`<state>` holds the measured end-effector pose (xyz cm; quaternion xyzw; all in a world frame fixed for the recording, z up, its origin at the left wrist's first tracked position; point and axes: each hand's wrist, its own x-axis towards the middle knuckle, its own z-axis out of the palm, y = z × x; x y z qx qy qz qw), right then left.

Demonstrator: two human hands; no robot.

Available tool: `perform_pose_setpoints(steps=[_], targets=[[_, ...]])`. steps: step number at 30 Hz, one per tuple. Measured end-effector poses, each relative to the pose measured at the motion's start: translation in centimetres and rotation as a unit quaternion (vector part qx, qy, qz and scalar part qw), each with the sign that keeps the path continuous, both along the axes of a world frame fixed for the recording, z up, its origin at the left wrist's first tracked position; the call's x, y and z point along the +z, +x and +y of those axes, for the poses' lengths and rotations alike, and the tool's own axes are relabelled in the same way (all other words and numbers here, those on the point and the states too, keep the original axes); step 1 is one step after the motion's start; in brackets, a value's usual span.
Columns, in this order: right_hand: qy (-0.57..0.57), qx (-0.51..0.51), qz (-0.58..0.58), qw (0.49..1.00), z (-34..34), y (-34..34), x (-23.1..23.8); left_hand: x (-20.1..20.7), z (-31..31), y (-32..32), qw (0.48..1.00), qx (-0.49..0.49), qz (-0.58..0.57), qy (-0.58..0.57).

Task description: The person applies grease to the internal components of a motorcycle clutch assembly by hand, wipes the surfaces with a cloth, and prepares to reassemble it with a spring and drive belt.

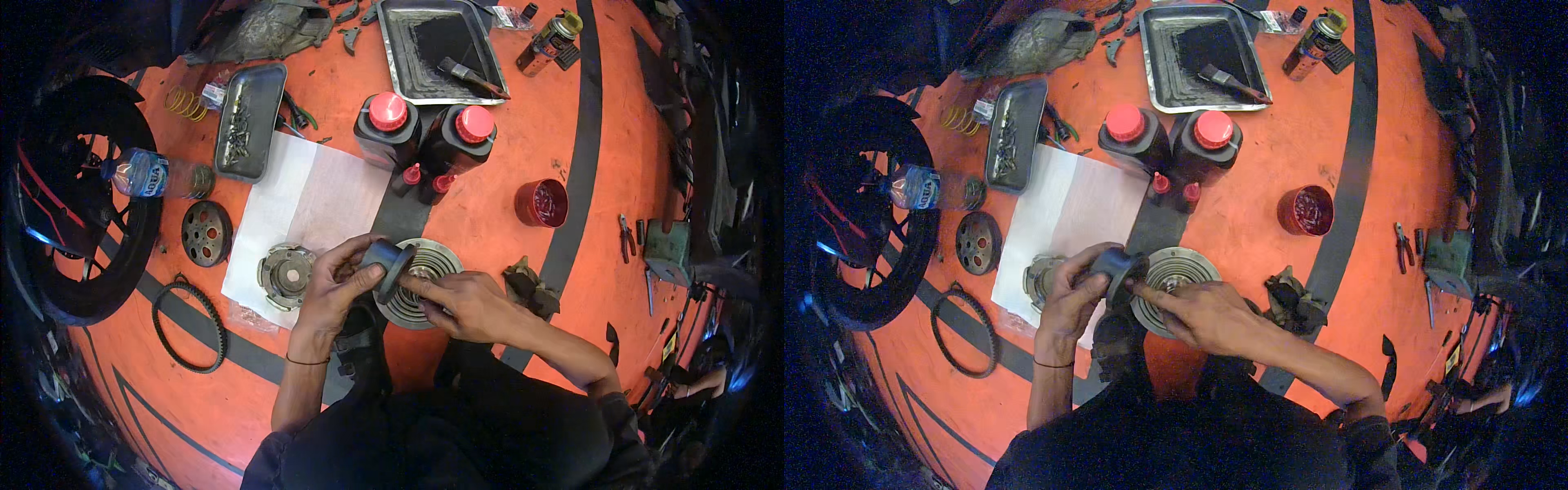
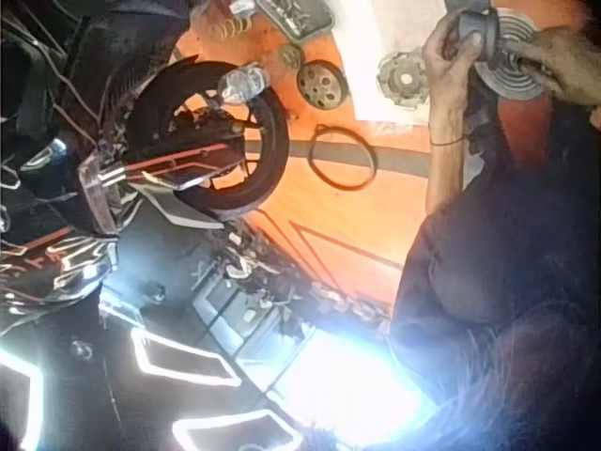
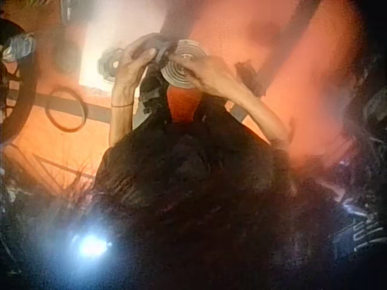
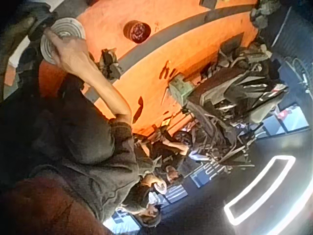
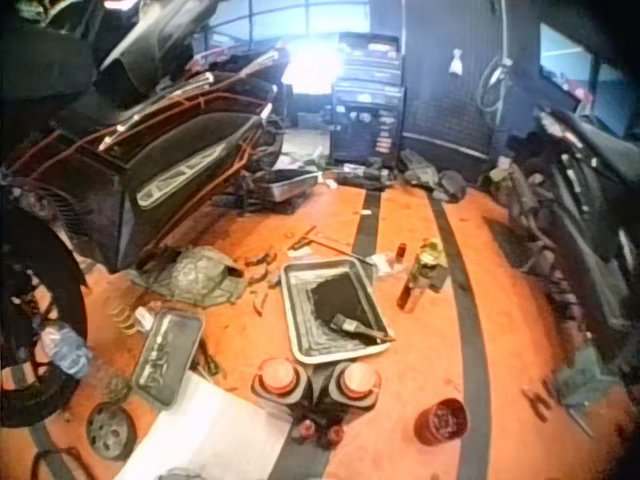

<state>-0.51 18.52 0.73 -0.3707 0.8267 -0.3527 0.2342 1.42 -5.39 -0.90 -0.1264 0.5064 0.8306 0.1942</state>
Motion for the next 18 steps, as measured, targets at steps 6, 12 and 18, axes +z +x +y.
perform_pose_setpoints(steps=[6, 12, 18], targets=[[-0.083, 0.005, -0.256, 0.963, -0.8, 0.2, 0.8, 0.3, -0.3, -0.3, 0.999, 0.01, 0.0, 0.04], [-0.261, -0.047, -0.604, 0.752, -1.0, 0.3, 1.2, 0.0, -0.3, -0.3, 0.998, -0.001, 0.065, 0.004], [-0.556, -0.1, -0.781, 0.265, 0.0, 0.9, 0.7, -0.1, 0.5, -0.5, 0.995, 0.027, 0.09, -0.023]])
